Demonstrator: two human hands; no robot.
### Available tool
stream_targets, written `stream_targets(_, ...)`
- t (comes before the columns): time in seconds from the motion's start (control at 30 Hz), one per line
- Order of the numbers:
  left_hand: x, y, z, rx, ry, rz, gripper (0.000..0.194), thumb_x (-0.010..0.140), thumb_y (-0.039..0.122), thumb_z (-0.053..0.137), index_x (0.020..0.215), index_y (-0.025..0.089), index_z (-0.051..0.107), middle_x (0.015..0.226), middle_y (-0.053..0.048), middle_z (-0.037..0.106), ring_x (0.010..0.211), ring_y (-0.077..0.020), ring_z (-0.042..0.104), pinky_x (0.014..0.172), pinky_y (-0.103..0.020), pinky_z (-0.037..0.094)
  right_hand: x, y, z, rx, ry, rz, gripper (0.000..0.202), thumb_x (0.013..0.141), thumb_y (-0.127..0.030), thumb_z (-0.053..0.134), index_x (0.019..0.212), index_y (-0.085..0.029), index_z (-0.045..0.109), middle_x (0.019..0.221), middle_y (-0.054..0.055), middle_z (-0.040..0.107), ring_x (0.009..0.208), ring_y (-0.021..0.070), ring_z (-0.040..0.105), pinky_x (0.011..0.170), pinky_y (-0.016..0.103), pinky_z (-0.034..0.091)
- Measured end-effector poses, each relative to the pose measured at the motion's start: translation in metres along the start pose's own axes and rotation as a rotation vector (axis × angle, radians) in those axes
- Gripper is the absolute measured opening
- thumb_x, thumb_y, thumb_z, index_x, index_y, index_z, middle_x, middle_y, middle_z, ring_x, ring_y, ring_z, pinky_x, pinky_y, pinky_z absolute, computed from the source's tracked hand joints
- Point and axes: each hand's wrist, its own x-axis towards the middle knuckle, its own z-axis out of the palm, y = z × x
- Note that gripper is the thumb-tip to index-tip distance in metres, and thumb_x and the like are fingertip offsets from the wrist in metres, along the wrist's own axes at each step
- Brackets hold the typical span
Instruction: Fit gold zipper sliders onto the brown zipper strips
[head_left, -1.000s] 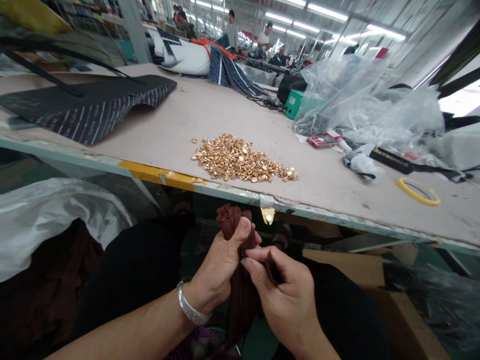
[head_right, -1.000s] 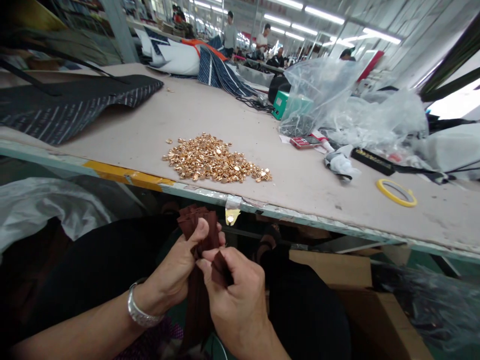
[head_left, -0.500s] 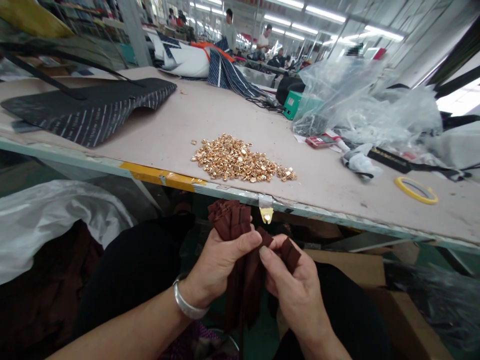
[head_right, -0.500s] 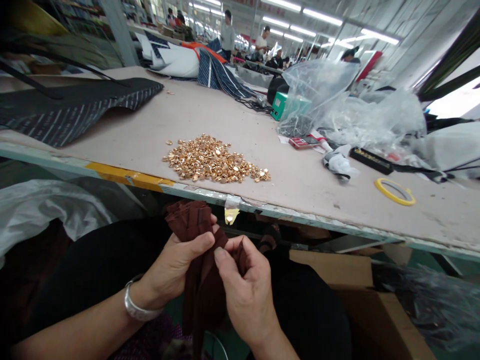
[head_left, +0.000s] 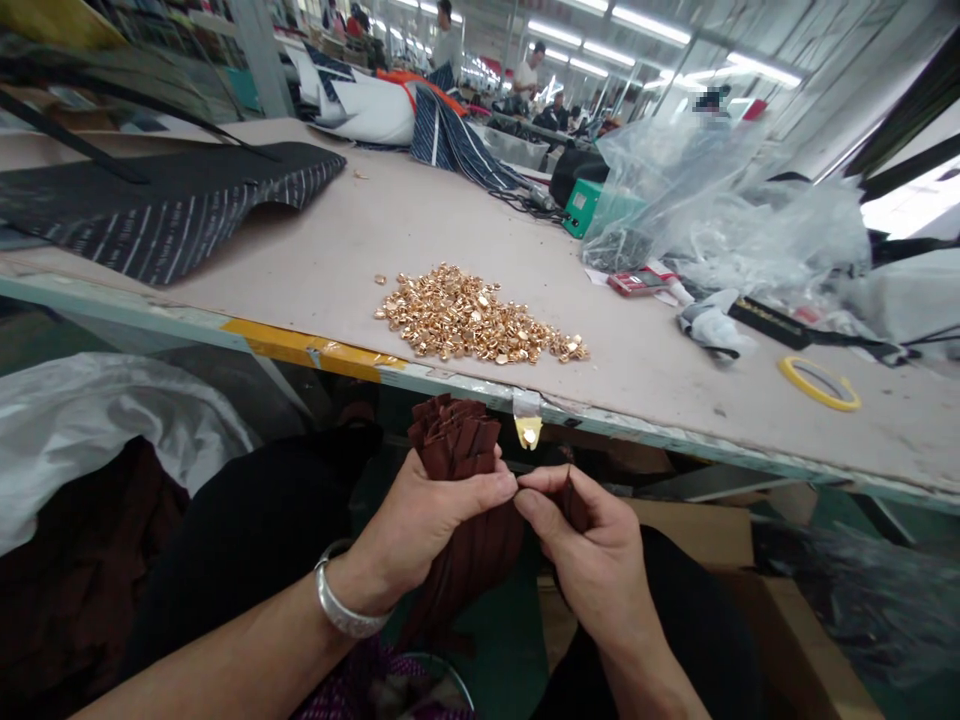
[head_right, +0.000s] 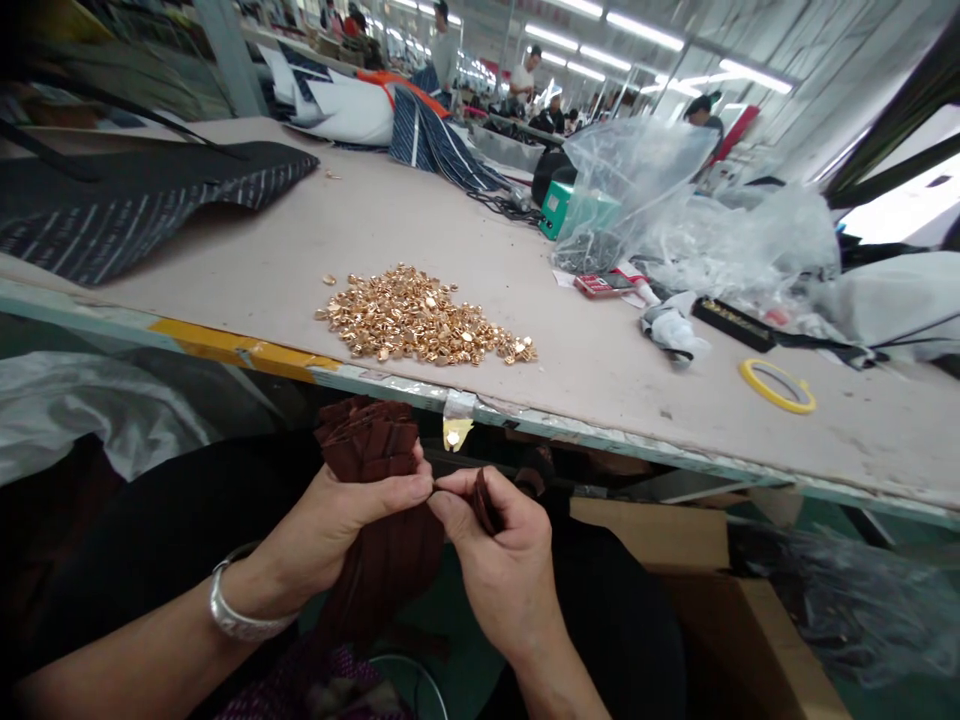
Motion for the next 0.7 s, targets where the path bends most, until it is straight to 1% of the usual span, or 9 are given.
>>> stream_targets(0.07,0.001,0.000,0.000,-0.023,0.014,-0.024,0.017,0.065,0.016,0.081,0.076,0.015,0.068,0.071,0.002,0.065,0.066,-0.0097,0.059,0.064,-0.020,0.048,-0.001,0.000,-0.001,-0.093,0.008,-0.092,0.004,0.089,-0.023,0.065,0.086,-0.024,0.068,0.071,-0.004,0.061,0.061,0.0088,0.051,0.055,0.020,0.041)
stream_targets(0.17,0.003,0.001,0.001,-0.135,0.057,-0.115,0.022,0.060,0.015,0.083,0.075,0.016,0.067,0.067,0.002,0.065,0.060,-0.0103,0.060,0.059,-0.021,0.049,-0.004,-0.001,-0.001,-0.254,0.017,-0.311,0.010,0.087,-0.013,0.063,0.087,-0.023,0.065,0.077,-0.002,0.063,0.068,0.0111,0.057,0.061,0.022,0.044)
stream_targets(0.27,0.001,0.002,0.004,-0.234,0.097,-0.184,0.026,0.057,0.014,0.085,0.076,0.016,0.068,0.065,0.002,0.066,0.057,-0.0107,0.061,0.056,-0.022,0.050,-0.005,-0.001,0.003,-0.245,0.096,-0.405,0.015,0.086,-0.009,0.061,0.089,-0.023,0.064,0.080,-0.001,0.064,0.075,0.0131,0.060,0.067,0.024,0.046)
stream_targets(0.33,-0.001,0.002,0.007,-0.253,0.087,-0.185,0.026,0.057,0.013,0.086,0.077,0.014,0.069,0.068,0.000,0.069,0.060,-0.0116,0.063,0.059,-0.022,0.052,-0.003,-0.001,0.006,-0.180,0.208,-0.352,0.015,0.086,-0.010,0.062,0.090,-0.025,0.066,0.080,-0.002,0.065,0.076,0.0134,0.060,0.067,0.024,0.047)
stream_targets(0.4,-0.004,0.001,0.009,-0.262,0.073,-0.180,0.025,0.058,0.013,0.086,0.077,0.013,0.070,0.072,-0.002,0.071,0.064,-0.0124,0.065,0.062,-0.022,0.053,-0.001,-0.002,0.008,-0.131,0.255,-0.275,0.013,0.087,-0.013,0.063,0.089,-0.025,0.068,0.080,-0.002,0.066,0.073,0.0132,0.061,0.067,0.024,0.048)
stream_targets(0.5,-0.005,0.000,0.010,-0.299,0.084,-0.195,0.022,0.061,0.013,0.084,0.078,0.013,0.072,0.073,-0.003,0.073,0.063,-0.0130,0.066,0.061,-0.023,0.054,0.002,-0.004,0.009,-0.066,0.181,-0.151,0.009,0.085,-0.018,0.068,0.090,-0.026,0.069,0.079,-0.003,0.067,0.069,0.0129,0.060,0.063,0.023,0.048)
stream_targets(0.6,-0.003,0.001,0.010,-0.350,0.101,-0.235,0.021,0.060,0.012,0.084,0.077,0.012,0.073,0.071,-0.003,0.073,0.060,-0.0138,0.067,0.059,-0.023,0.055,0.003,-0.007,0.010,-0.042,0.133,-0.096,0.004,0.082,-0.020,0.072,0.080,-0.022,0.069,0.075,-0.002,0.062,0.069,0.0126,0.056,0.063,0.023,0.046)
stream_targets(0.67,-0.002,0.003,0.011,-0.383,0.100,-0.273,0.019,0.060,0.011,0.083,0.075,0.012,0.072,0.068,-0.004,0.073,0.059,-0.0145,0.067,0.057,-0.023,0.055,0.003,-0.009,0.010,0.033,0.128,-0.041,0.010,0.081,-0.023,0.073,0.073,-0.020,0.067,0.072,-0.002,0.060,0.068,0.0123,0.054,0.063,0.023,0.046)
stream_targets(0.7,-0.001,0.004,0.011,-0.398,0.098,-0.292,0.018,0.060,0.010,0.083,0.074,0.012,0.072,0.068,-0.004,0.073,0.058,-0.0150,0.067,0.057,-0.024,0.055,0.003,-0.010,0.009,0.114,0.131,0.023,0.012,0.081,-0.027,0.073,0.073,-0.019,0.067,0.069,-0.002,0.059,0.062,0.0111,0.052,0.058,0.022,0.045)
